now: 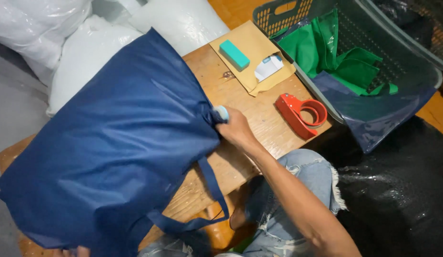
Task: Using a handheld vacuum pump to remove air from a storage bag containing a pillow to compress it for storage.
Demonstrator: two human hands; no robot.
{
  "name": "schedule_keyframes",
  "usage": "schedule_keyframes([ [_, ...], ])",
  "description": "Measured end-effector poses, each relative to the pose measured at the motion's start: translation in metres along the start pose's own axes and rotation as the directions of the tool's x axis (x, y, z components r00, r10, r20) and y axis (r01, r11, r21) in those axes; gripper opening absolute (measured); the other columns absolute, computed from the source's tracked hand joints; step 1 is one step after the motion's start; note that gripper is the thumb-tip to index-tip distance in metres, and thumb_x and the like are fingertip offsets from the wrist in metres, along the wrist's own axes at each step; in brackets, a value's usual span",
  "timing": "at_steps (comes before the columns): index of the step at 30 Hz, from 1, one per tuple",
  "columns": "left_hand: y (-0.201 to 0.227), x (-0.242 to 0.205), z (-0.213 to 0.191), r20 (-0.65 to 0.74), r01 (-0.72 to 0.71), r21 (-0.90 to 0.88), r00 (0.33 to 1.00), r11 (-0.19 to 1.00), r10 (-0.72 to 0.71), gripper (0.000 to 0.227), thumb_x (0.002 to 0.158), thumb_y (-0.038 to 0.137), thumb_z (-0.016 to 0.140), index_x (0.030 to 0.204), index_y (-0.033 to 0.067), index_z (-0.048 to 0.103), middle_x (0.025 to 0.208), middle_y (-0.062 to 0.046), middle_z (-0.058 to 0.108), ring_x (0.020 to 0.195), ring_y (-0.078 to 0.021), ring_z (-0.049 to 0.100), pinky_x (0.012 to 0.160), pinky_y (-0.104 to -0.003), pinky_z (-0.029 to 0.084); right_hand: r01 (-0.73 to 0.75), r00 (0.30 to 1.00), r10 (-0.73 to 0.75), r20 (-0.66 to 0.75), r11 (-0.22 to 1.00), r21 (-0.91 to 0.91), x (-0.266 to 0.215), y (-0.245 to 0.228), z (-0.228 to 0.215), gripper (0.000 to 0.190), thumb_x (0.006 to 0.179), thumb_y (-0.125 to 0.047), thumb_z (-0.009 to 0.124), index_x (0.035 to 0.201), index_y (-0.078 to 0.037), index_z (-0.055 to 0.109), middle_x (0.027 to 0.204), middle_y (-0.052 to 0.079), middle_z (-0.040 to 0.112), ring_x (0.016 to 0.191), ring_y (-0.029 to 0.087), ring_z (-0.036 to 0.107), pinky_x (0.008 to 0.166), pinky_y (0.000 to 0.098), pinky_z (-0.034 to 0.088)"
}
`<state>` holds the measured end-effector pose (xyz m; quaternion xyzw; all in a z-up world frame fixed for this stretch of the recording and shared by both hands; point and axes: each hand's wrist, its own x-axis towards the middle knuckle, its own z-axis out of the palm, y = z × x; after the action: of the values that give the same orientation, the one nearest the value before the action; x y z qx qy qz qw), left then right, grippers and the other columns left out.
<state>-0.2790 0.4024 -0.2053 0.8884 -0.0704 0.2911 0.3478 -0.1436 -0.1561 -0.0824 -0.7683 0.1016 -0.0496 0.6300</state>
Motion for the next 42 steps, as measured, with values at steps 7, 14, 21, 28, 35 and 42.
schedule_keyframes([
  [7, 0.119, 0.115, 0.037, 0.078, 0.271, -0.131, 0.962, 0.954, -0.262, 0.056, 0.100, -0.013, 0.045, 0.155, -0.0189, 0.034, 0.142, -0.040, 0.048, 0.120, -0.0489, 0.049, 0.106, -0.048, 0.035, -0.213, 0.961, 0.258, -0.100, 0.921, 0.326, -0.028, 0.028, 0.013, 0.025, 0.081, 0.006, 0.062, 0.102, 0.000, 0.072, 0.080, 0.006, 0.066, 0.064, 0.015, 0.054, 0.057, 0.0252, 0.043],
  [14, 0.088, 0.156, 0.063, 0.018, 0.094, -0.152, 0.996, 0.984, -0.092, 0.053, 0.103, -0.017, 0.048, 0.154, -0.0155, 0.034, 0.145, -0.037, 0.047, 0.126, -0.0463, 0.049, 0.109, -0.046, 0.035, 0.110, 0.965, -0.070, -0.254, 0.983, 0.149, 0.004, 0.046, 0.050, 0.029, 0.083, 0.000, 0.061, 0.112, 0.000, 0.069, 0.098, 0.008, 0.075, 0.087, 0.018, 0.067, 0.079, 0.0276, 0.053],
  [21, 0.172, 0.097, 0.019, -0.236, 0.243, 0.361, 0.958, 0.900, -0.164, 0.052, 0.101, 0.006, 0.083, 0.137, -0.0162, 0.053, 0.119, -0.031, 0.057, 0.103, -0.0447, 0.053, 0.090, -0.055, 0.041, -0.112, 0.957, 0.178, -0.228, 0.955, 0.276, -0.031, 0.011, 0.026, 0.047, 0.078, 0.006, 0.070, 0.123, 0.003, 0.058, 0.107, 0.014, 0.070, 0.090, 0.022, 0.068, 0.083, 0.0311, 0.056],
  [28, 0.198, 0.053, 0.067, -0.155, 0.380, 0.041, 0.916, 0.924, -0.369, 0.040, 0.085, 0.028, 0.092, 0.115, 0.0058, 0.078, 0.099, -0.015, 0.077, 0.088, -0.0284, 0.075, 0.074, -0.036, 0.061, 0.259, 0.805, -0.335, -0.489, 0.941, -0.217, -0.074, -0.006, 0.014, 0.048, 0.095, -0.020, 0.084, 0.128, 0.003, 0.059, 0.105, 0.018, 0.059, 0.095, 0.024, 0.058, 0.085, 0.0406, 0.051],
  [35, 0.184, 0.038, 0.101, 0.019, 0.628, -0.300, 0.756, 0.718, -0.654, 0.022, 0.094, 0.015, 0.078, 0.109, 0.0006, 0.075, 0.095, -0.021, 0.076, 0.090, -0.0319, 0.075, 0.077, -0.042, 0.058, 0.321, 0.893, -0.399, -0.208, 0.889, -0.325, -0.144, 0.003, 0.075, 0.043, 0.106, -0.016, 0.052, 0.148, -0.006, 0.055, 0.142, 0.021, 0.059, 0.129, 0.036, 0.057, 0.110, 0.0449, 0.043],
  [42, 0.172, 0.003, 0.098, 0.286, 0.684, -0.547, 0.695, 0.483, -0.660, 0.025, 0.095, 0.013, 0.074, 0.119, 0.0088, 0.073, 0.078, -0.006, 0.070, 0.063, -0.0096, 0.060, 0.057, -0.023, 0.056, 0.703, 0.705, -0.665, 0.246, 0.700, -0.125, -0.165, -0.023, 0.157, 0.034, 0.090, -0.006, 0.074, 0.124, -0.010, 0.074, 0.102, 0.009, 0.067, 0.091, 0.027, 0.068, 0.082, 0.0355, 0.057],
])
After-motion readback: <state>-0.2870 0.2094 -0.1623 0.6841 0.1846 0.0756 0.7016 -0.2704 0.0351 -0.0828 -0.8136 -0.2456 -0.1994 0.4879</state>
